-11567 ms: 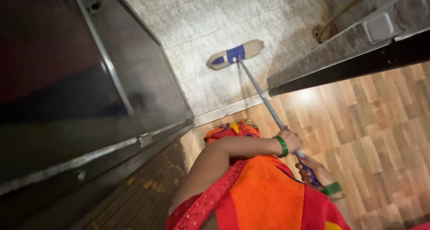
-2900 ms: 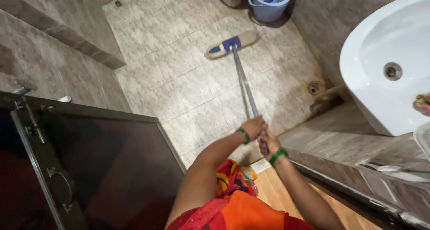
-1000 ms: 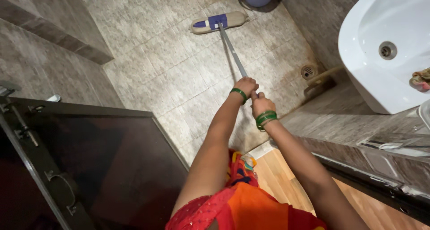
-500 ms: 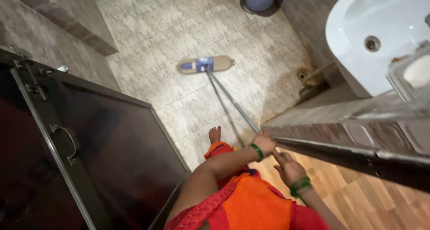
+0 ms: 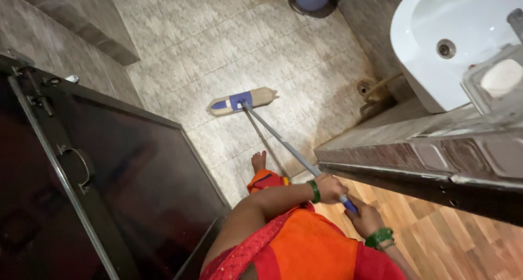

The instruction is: The person mops the tiled floor of a bathroom using a long-handled flat mop, moving it across the surface around the base of a sink and a toilet.

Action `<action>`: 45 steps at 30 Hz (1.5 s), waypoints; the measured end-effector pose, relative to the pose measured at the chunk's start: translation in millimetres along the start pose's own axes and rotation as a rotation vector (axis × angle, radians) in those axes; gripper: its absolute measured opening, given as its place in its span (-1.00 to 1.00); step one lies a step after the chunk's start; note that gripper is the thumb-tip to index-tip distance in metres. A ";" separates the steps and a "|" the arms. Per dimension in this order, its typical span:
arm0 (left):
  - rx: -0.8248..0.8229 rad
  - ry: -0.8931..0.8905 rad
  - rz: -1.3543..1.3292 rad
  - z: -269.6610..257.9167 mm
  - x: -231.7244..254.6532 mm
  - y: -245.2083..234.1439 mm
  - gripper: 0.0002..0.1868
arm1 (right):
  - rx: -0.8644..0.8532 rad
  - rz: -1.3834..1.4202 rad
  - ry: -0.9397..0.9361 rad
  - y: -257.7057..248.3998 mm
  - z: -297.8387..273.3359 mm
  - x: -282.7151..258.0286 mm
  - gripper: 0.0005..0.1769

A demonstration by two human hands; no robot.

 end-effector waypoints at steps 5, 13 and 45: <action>-0.033 0.007 0.041 -4.5 -68.1 -49.7 -0.81 | -0.009 -0.117 -0.090 -20.1 39.0 -87.4 -0.36; 0.054 -0.186 0.276 -70.7 -207.9 -127.0 -0.84 | 0.074 -0.267 -0.290 46.3 161.4 -210.5 -0.42; 0.186 -0.137 0.049 -28.8 23.5 20.6 -0.79 | -0.935 0.894 0.445 6.4 24.1 20.0 -0.77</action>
Point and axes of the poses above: each hand's wrist, its own z-axis towards the middle knuckle, its own y-axis out of the palm, x = y × z, the point moved 1 cm from there along z, towards the middle knuckle, and after that the axes turned 10 degrees about y, right-handed, at the moved point
